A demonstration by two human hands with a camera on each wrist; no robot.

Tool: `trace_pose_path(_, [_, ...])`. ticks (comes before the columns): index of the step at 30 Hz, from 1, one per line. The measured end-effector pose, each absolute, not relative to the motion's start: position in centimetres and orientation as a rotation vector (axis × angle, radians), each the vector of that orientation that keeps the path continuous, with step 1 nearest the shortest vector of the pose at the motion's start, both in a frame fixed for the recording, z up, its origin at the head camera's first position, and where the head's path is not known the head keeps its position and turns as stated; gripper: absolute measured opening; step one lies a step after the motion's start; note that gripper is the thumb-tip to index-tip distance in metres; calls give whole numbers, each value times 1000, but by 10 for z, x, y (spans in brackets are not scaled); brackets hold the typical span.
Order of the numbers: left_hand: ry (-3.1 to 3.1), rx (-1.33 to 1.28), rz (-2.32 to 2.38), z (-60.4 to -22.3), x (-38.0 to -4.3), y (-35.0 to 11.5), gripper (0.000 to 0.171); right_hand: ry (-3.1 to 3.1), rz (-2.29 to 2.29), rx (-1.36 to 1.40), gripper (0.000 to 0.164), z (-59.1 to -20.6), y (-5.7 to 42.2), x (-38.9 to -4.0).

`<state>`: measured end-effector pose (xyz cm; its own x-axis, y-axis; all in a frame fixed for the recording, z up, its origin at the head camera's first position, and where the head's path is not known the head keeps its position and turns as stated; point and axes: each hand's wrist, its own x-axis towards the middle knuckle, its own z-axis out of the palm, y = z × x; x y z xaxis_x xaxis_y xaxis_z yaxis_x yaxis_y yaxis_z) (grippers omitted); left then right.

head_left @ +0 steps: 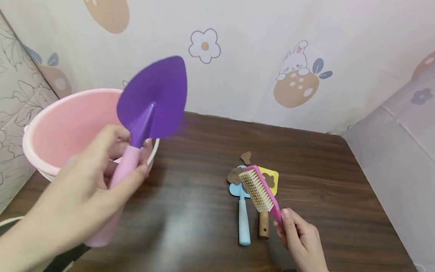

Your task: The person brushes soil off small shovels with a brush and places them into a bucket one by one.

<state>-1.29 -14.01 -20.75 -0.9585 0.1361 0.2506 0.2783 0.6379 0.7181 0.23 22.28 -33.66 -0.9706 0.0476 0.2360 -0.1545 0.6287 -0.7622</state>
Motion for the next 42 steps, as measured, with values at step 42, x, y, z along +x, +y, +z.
trace_pose_path(42, [-3415, -250, -308, -259, -129, -332, 42, -2694, 1206, 142, 34, -342, 219, -3])
